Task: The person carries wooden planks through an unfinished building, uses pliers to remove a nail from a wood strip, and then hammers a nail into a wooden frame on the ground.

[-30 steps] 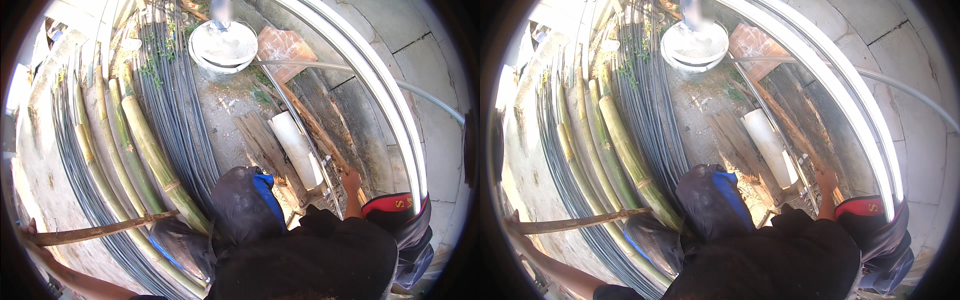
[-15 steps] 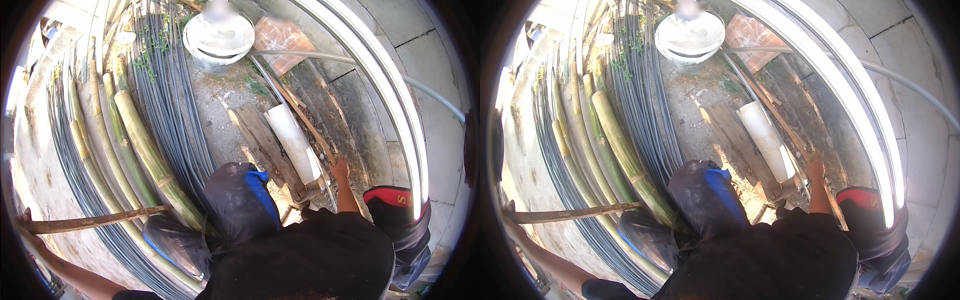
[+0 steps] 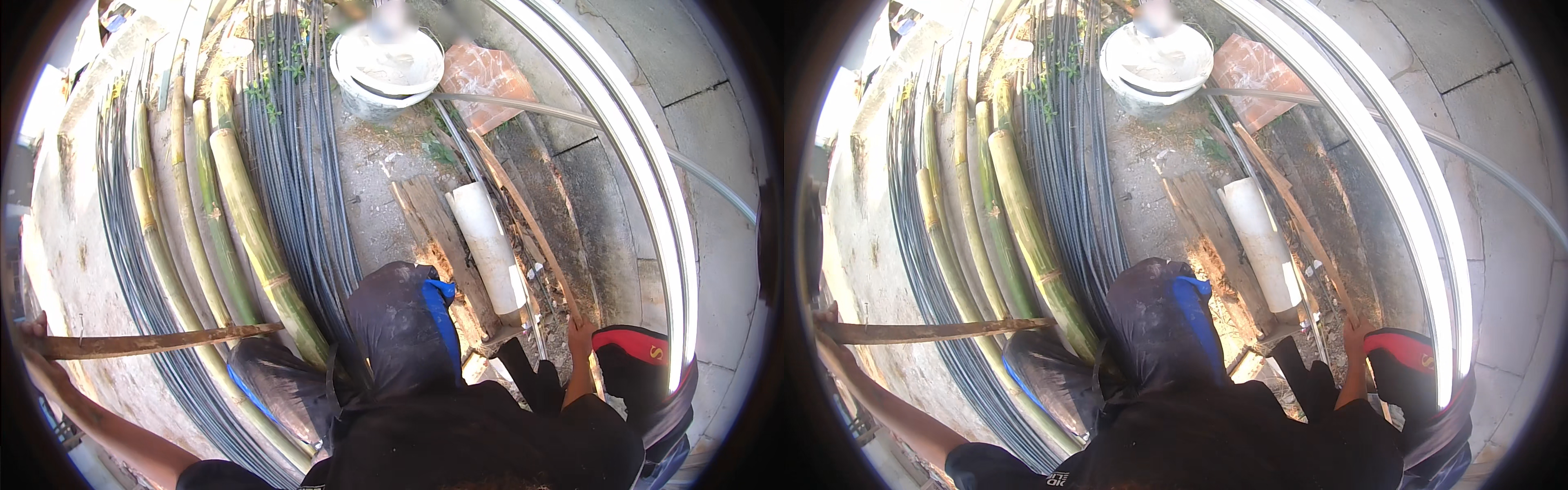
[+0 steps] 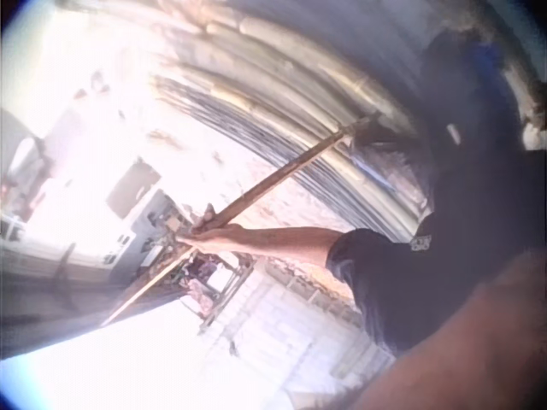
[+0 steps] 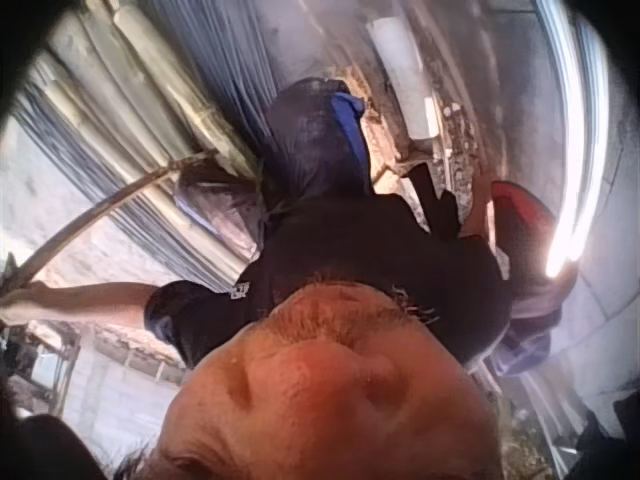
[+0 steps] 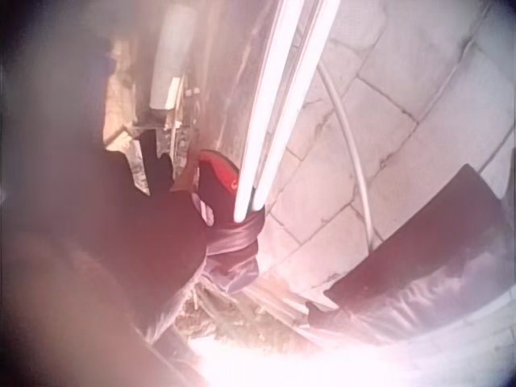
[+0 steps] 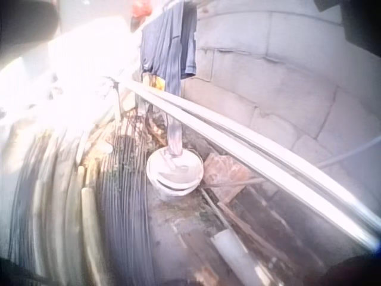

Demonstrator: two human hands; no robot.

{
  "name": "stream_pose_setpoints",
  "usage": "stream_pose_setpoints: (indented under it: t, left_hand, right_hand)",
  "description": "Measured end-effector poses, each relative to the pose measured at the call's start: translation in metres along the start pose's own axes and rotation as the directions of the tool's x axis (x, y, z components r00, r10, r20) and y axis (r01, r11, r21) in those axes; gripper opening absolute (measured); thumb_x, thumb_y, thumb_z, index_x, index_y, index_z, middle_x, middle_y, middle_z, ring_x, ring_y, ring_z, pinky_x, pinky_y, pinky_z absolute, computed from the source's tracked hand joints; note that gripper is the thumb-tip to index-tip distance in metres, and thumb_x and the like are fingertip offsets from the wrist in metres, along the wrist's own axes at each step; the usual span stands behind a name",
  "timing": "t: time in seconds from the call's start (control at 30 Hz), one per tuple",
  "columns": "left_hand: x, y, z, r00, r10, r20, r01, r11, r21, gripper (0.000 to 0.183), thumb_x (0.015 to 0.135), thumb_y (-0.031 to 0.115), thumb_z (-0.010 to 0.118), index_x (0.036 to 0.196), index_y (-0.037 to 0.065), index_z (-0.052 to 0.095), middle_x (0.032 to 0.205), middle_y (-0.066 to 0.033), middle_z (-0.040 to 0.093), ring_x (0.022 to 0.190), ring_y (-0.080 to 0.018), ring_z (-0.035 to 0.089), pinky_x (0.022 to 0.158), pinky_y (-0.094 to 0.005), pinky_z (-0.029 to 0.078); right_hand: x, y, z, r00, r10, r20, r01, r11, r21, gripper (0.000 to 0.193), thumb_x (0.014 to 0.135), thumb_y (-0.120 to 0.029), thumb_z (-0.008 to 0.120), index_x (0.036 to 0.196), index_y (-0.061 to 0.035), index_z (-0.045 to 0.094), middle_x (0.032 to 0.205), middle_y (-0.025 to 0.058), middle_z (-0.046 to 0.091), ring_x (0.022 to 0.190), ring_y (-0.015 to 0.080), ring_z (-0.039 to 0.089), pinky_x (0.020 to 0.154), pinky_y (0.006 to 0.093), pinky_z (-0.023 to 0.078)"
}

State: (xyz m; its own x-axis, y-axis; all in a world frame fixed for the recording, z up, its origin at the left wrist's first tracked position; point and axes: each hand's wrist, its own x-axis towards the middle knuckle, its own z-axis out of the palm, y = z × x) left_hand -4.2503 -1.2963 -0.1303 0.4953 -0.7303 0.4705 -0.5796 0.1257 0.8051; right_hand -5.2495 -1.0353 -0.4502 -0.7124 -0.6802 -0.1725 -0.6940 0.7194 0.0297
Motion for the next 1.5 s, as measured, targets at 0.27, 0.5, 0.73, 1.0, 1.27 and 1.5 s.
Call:
stream_pose_setpoints:
  t: [0.27, 0.5, 0.73, 1.0, 1.27, 1.5]
  left_hand:
    - [-0.03, 0.105, 0.145, 0.98, -0.128, -0.155, 0.137, 0.989, 0.052, 0.041, 0.099, 0.039, 0.055, 0.091, -0.001, 0.064, 0.077, -0.0085, 0.063, 0.083, -0.0253, 0.071, 0.088, -0.0308, 0.049]
    - [-0.085, 0.12, 0.111, 0.977, 0.027, -0.211, -0.015, 0.998, 0.061, 0.046, 0.098, 0.047, 0.054, 0.08, 0.005, 0.059, 0.064, -0.0059, 0.058, 0.063, -0.0216, 0.065, 0.067, -0.0313, 0.052]
    - [-0.115, 0.137, 0.055, 0.892, -0.285, -0.35, 0.342, 0.933, 0.111, 0.069, 0.104, 0.051, 0.04, 0.061, 0.0, 0.06, 0.053, -0.0089, 0.059, 0.055, -0.0145, 0.063, 0.053, -0.0267, 0.047]
    - [-0.211, 0.164, -0.04, 0.647, -0.52, -0.558, 0.616, 0.788, -0.02, 0.064, 0.104, 0.05, 0.039, 0.081, -0.003, 0.064, 0.089, -0.0185, 0.07, 0.084, -0.0207, 0.066, 0.075, -0.0334, 0.054]
    - [-0.288, 0.281, -0.11, 0.04, -0.786, -0.617, 0.636, 0.497, -0.59, 0.067, 0.098, 0.061, 0.04, 0.125, 0.0, 0.048, 0.122, -0.0164, 0.06, 0.112, -0.0271, 0.059, 0.088, -0.0458, 0.057]
    - [-0.303, 0.376, -0.166, -0.067, -0.595, -0.801, 0.421, 0.711, -0.563, 0.069, 0.101, 0.058, 0.029, 0.128, -0.003, 0.044, 0.125, -0.0202, 0.057, 0.121, -0.033, 0.055, 0.093, -0.05, 0.057]
  right_hand:
    - [-0.024, -0.242, -0.074, 0.907, -0.421, -0.03, 0.42, 0.896, 0.14, 0.04, 0.092, -0.035, 0.064, 0.1, 0.0038, 0.063, 0.076, 0.0203, 0.063, 0.07, 0.0332, 0.063, 0.062, 0.0449, 0.046]
    - [-0.082, -0.43, -0.165, 0.672, -0.682, 0.288, 0.264, 0.584, 0.768, 0.033, 0.099, -0.035, 0.059, 0.103, -0.0026, 0.063, 0.068, -0.0048, 0.045, 0.053, 0.0031, 0.037, 0.046, 0.022, 0.028]
    - [-0.143, -0.533, -0.288, 0.576, -0.813, -0.088, 0.536, 0.294, 0.792, 0.04, 0.098, -0.03, 0.061, 0.113, 0.0062, 0.058, 0.084, 0.0103, 0.062, 0.079, 0.0156, 0.053, 0.076, 0.0337, 0.045]
    - [-0.2, -0.562, -0.449, 0.479, -0.864, -0.156, 0.559, 0.164, 0.813, 0.036, 0.099, -0.027, 0.059, 0.11, 0.0074, 0.057, 0.081, 0.0068, 0.057, 0.074, 0.0137, 0.049, 0.07, 0.0288, 0.042]
    - [-0.246, -0.556, -0.617, 0.395, -0.9, -0.182, 0.37, -0.026, 0.929, 0.028, 0.1, -0.025, 0.058, 0.101, 0.0029, 0.057, 0.077, 0.0031, 0.052, 0.065, 0.0074, 0.049, 0.059, 0.0218, 0.039]
    - [-0.264, -0.568, -0.737, 0.109, -0.918, -0.381, 0.527, -0.272, 0.805, 0.061, 0.098, -0.05, 0.053, 0.109, 0.0098, 0.058, 0.081, 0.0085, 0.058, 0.071, 0.0171, 0.057, 0.067, 0.0302, 0.05]
